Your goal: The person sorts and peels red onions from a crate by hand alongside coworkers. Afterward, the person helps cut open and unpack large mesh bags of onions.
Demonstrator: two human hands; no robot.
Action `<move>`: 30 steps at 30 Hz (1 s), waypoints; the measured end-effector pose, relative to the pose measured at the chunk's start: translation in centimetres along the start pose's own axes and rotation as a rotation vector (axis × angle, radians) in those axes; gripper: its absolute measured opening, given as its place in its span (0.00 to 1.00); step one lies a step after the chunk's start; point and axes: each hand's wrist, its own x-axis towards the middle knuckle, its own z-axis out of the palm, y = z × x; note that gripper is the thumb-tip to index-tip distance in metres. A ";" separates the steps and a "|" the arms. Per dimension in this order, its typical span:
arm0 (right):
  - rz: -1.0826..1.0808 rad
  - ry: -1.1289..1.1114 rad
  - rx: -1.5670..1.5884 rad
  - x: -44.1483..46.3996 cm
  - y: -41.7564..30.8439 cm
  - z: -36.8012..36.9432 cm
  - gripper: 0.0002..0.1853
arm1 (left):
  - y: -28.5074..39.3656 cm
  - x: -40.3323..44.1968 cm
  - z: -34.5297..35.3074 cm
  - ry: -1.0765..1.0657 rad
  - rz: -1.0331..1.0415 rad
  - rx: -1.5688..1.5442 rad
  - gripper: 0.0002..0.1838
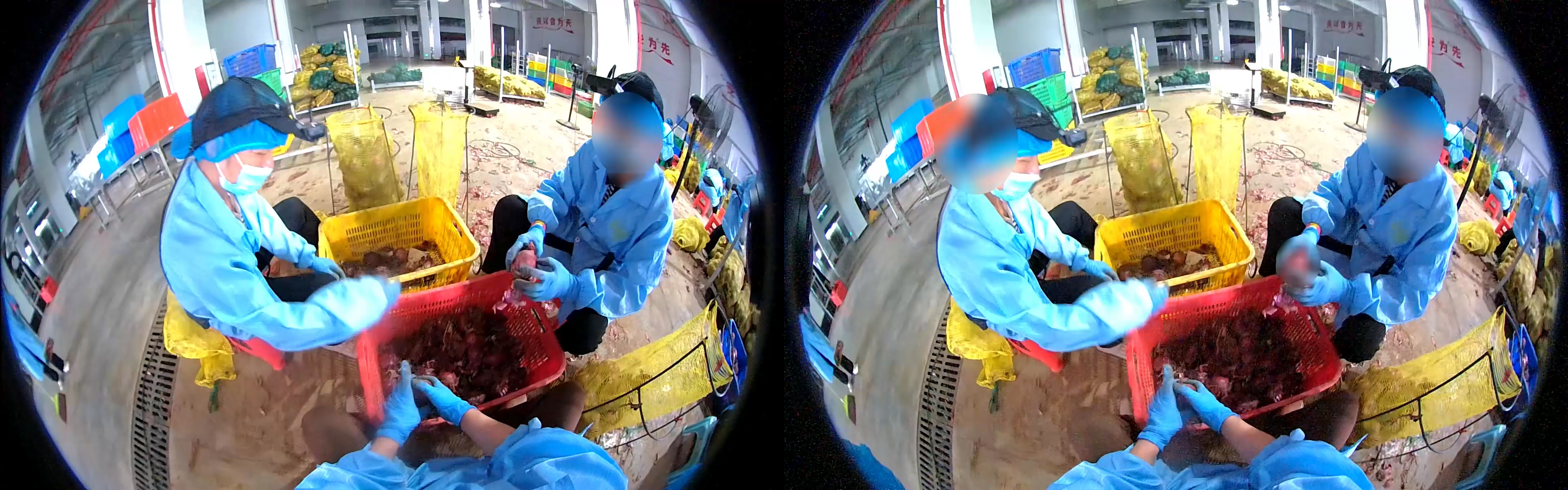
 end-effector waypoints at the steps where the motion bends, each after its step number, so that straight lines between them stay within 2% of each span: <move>1: -0.026 -0.006 0.034 0.1 0.2 -0.3 0.31 | 0.1 -0.1 0.1 0.039 0.020 -0.126 0.45; 2: -0.023 0.036 0.080 0.6 0.9 -1.0 0.23 | 0.1 -0.2 0.3 0.077 0.040 -0.253 0.47; 3: -0.031 0.037 0.080 0.7 1.0 -1.5 0.23 | 0.3 -0.1 0.3 0.113 0.062 -0.378 0.50; 4: 0.020 -0.055 0.156 0.8 1.1 -2.2 0.24 | 0.1 0.3 0.1 0.148 0.145 -0.060 0.47; 5: 0.074 -0.147 0.231 1.0 1.4 -2.9 0.25 | 0.0 0.4 -0.1 0.150 0.149 -0.060 0.47; 7: 0.057 -0.173 0.207 0.8 1.4 -3.2 0.25 | 0.3 0.3 -0.5 -0.134 -0.008 -0.304 0.45; 9: -0.012 -0.080 0.120 0.0 1.5 -2.7 0.23 | 0.4 0.0 -0.4 -0.076 0.016 -0.234 0.45; 11: -0.078 -0.077 0.129 -0.2 1.4 -2.2 0.24 | 0.6 -0.2 -0.5 -0.028 0.103 -0.047 0.44; 13: -0.057 -0.031 0.127 -1.0 1.3 -1.9 0.25 | 1.1 -0.1 -0.8 -0.094 0.043 -0.073 0.45; 15: -0.206 0.015 0.084 0.8 4.1 -3.0 0.22 | 0.7 -0.1 -0.4 -0.127 0.059 -0.110 0.47; 16: -0.010 -0.010 0.181 -1.4 2.0 -2.3 0.24 | 2.7 -0.1 -1.5 -0.057 0.095 -0.155 0.42; 17: 0.035 -0.033 0.269 -2.2 1.0 -2.0 0.26 | 1.6 0.2 -0.5 -0.025 0.100 -0.079 0.45; 18: 0.083 -0.052 0.357 -3.0 0.0 -1.6 0.28 | 0.9 0.2 0.0 -0.066 0.061 -0.192 0.48; 20: -0.130 -0.162 0.536 -0.3 2.2 -3.5 0.31 | 1.5 0.1 -1.0 -0.037 0.081 -0.275 0.51; 21: -0.242 -0.249 0.642 0.6 2.3 -4.3 0.31 | 1.6 -0.1 -1.2 -0.043 0.019 -0.271 0.51; 22: -0.255 -0.149 0.709 -0.2 1.2 -3.8 0.31 | 1.1 -0.2 -1.0 0.000 0.045 -0.235 0.49; 23: -0.286 -0.056 0.763 -0.8 0.0 -3.5 0.32 | -0.6 -0.4 0.5 0.046 0.032 -0.387 0.47; 24: -0.273 -0.041 0.768 -0.9 -0.1 -3.9 0.32 | -0.6 -0.7 0.4 0.024 -0.009 -0.387 0.47; 27: -0.319 -0.081 0.869 -1.3 -0.7 -4.8 0.31 | -1.5 -0.8 1.4 0.026 -0.016 -0.399 0.45; 30: -0.305 -0.134 0.952 -2.0 -1.6 -4.6 0.31 | -2.2 -1.1 2.0 -0.068 -0.099 -0.301 0.45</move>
